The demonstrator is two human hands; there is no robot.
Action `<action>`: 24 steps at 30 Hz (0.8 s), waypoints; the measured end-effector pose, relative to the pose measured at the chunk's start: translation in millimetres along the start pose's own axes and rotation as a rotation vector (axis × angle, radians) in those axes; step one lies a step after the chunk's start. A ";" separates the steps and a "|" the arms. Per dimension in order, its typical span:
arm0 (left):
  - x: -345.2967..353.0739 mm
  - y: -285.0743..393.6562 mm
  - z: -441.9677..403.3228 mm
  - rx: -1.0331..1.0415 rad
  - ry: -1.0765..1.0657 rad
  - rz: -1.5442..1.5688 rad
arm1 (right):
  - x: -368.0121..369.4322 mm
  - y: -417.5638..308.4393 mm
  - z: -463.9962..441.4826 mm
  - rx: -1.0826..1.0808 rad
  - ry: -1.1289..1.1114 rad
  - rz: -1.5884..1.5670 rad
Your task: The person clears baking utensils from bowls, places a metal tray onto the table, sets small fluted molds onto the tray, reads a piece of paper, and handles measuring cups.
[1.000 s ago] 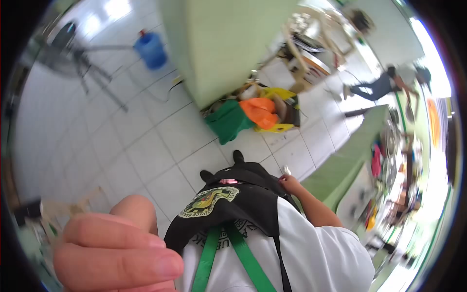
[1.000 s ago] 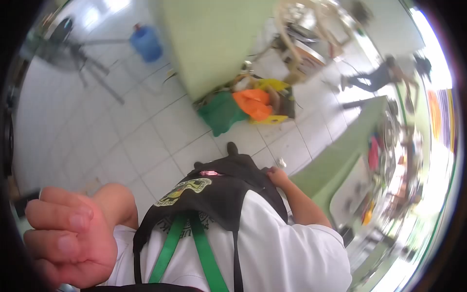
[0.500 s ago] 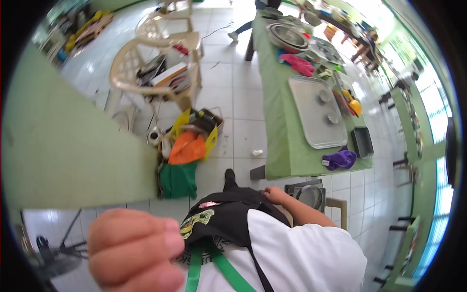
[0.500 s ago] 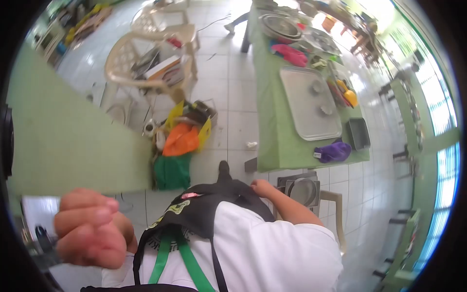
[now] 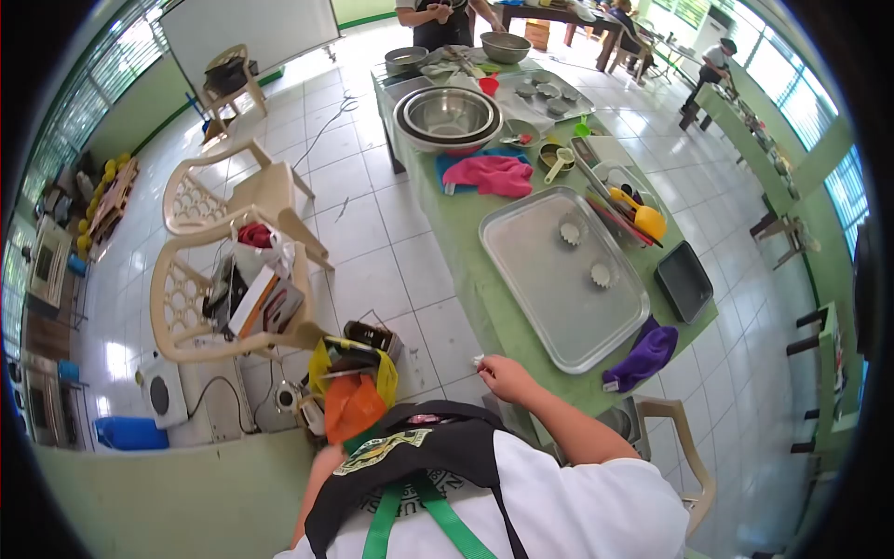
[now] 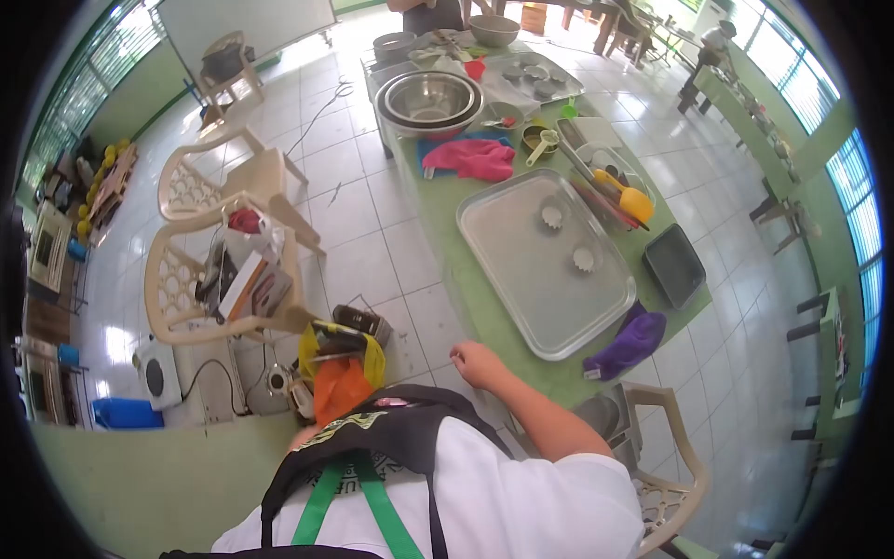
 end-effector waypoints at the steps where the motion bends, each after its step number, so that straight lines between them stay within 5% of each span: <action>1: -10.7 -9.6 -18.3 0.005 -0.012 -0.012 | -5.9 -2.8 -10.9 0.001 0.023 -0.025; 8: -93.3 -5.5 -181.0 -0.040 -0.103 -0.307 | -17.0 -9.8 -97.1 0.052 0.144 -0.137; 11: -141.4 74.7 -285.8 -0.051 -0.126 -0.458 | -26.2 -16.8 -145.5 0.119 0.217 -0.185; 16: -272.5 135.2 -347.0 -0.081 -0.186 -0.684 | -92.7 -63.2 -224.7 0.124 0.475 -0.252; 17: -297.6 180.4 -363.1 -0.032 0.011 -0.600 | -111.0 -71.6 -239.1 0.158 0.506 -0.270; 18: -320.1 195.5 -405.9 0.137 0.015 -0.615 | -123.8 -73.3 -253.2 0.107 0.582 -0.236; 20: -351.0 276.5 -462.6 0.137 0.081 -0.733 | -157.1 -87.2 -275.1 0.211 0.611 -0.288; 21: -359.7 312.7 -485.9 0.339 0.136 -0.682 | -168.2 -89.4 -284.8 0.304 0.626 -0.336; 24: -363.9 448.7 -519.9 0.484 0.098 -0.475 | -193.7 -82.6 -320.5 0.302 0.767 -0.384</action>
Point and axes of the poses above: each hand's wrist, its own z-axis away from the middle knuckle, its own x-axis out of the palm, y = z × x, the point moved 3 cm from there along -z, towards the middle knuckle, and after that the axes turned 5 degrees about x, right-handed, at the moved point
